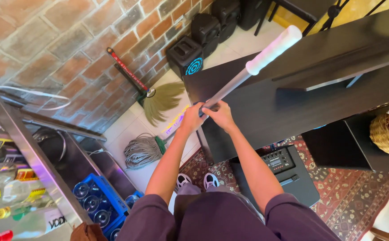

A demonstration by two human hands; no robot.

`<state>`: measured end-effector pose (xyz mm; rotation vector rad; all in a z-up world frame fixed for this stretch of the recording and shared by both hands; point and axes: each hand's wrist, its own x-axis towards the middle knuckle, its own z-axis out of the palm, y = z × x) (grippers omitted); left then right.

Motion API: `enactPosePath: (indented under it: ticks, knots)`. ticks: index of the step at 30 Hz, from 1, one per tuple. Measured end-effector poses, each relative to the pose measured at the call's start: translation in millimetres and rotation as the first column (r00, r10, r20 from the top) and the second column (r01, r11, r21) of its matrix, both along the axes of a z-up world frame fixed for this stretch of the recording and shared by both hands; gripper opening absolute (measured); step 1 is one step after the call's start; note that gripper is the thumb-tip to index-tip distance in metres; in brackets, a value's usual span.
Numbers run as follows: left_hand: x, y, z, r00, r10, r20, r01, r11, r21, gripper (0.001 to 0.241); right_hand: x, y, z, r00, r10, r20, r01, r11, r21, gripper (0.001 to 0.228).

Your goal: The person assembles a mop and then mops the floor in a restaurant bar area.

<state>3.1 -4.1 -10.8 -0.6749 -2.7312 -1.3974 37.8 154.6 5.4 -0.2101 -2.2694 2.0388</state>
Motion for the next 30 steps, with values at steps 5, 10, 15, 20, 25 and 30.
enactPosePath:
  ticks: [5, 10, 15, 20, 25, 30]
  knots:
    - [4, -3, 3, 0.999, 0.035, -0.003, -0.035, 0.999, -0.009, 0.037, 3, -6, 3, 1.0, -0.007, -0.007, 0.007, 1.0, -0.025, 0.036]
    - [0, -32, 22, 0.99, 0.134, -0.044, -0.133, 0.991, 0.034, 0.043, -14, -38, 20, 0.999, 0.025, -0.048, -0.023, 0.999, 0.031, 0.034]
    - [-26, -102, 61, 0.923, 0.329, -0.198, -0.327, 0.944, 0.042, 0.042, -74, -113, 37, 0.955, 0.154, -0.255, -0.16, 0.987, -0.004, 0.036]
    - [-63, -204, 125, 0.787, 0.474, -0.394, -0.508, 0.861, 0.021, 0.033, -136, -220, 95, 0.877, 0.283, -0.387, -0.327, 0.944, -0.051, 0.044]
    - [-89, -293, 176, 0.602, 0.546, -0.582, -0.643, 0.764, 0.052, 0.039, -188, -326, 120, 0.795, 0.425, -0.434, -0.501, 0.862, -0.074, 0.039]
    - [-116, -349, 193, 0.438, 0.581, -0.686, -0.741, 0.665, 0.089, 0.042, -210, -393, 159, 0.75, 0.371, -0.547, -0.467, 0.883, -0.042, 0.035]
